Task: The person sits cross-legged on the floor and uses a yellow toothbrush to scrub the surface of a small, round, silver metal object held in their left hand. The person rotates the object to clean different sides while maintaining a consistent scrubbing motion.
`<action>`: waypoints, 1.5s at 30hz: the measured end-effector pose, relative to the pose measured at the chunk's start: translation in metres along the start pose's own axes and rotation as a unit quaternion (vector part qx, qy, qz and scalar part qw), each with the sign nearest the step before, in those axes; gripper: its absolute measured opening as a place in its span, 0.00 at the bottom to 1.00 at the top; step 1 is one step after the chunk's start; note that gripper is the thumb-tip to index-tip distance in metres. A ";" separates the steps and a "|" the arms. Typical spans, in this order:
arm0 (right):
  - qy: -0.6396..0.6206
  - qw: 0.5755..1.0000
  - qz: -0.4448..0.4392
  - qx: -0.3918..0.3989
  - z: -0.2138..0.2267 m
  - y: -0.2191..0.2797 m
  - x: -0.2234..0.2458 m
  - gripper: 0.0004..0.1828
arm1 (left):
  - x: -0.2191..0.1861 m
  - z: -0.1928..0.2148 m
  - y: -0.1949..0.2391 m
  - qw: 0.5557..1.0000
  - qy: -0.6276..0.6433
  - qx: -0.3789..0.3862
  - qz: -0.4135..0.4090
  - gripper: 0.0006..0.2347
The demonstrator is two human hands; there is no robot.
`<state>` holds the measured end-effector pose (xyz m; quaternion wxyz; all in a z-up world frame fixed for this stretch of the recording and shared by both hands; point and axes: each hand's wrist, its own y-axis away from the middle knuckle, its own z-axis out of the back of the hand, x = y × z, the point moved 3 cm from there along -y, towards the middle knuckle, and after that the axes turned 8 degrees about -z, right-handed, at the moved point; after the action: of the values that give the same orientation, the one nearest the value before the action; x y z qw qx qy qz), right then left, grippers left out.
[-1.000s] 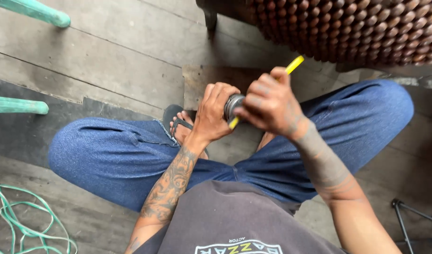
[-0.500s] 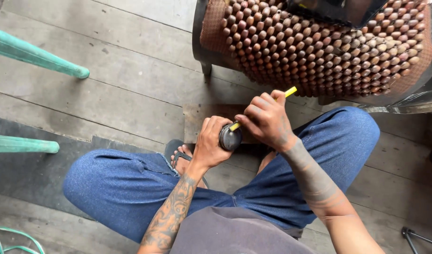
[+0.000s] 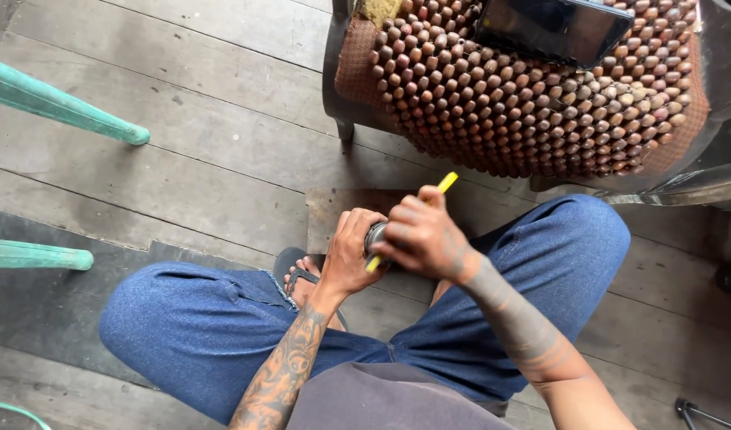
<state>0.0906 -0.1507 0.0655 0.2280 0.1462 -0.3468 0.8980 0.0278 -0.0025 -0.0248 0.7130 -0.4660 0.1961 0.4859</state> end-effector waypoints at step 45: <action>0.099 0.986 -0.119 0.067 0.010 0.013 -0.045 0.13 | -0.016 0.007 -0.019 0.999 -0.016 -0.041 0.030 0.20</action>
<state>0.1239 -0.1798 0.0466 0.3564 0.1117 -0.2417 0.8956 0.0362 -0.0065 -0.0001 0.6818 -0.4804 0.1783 0.5221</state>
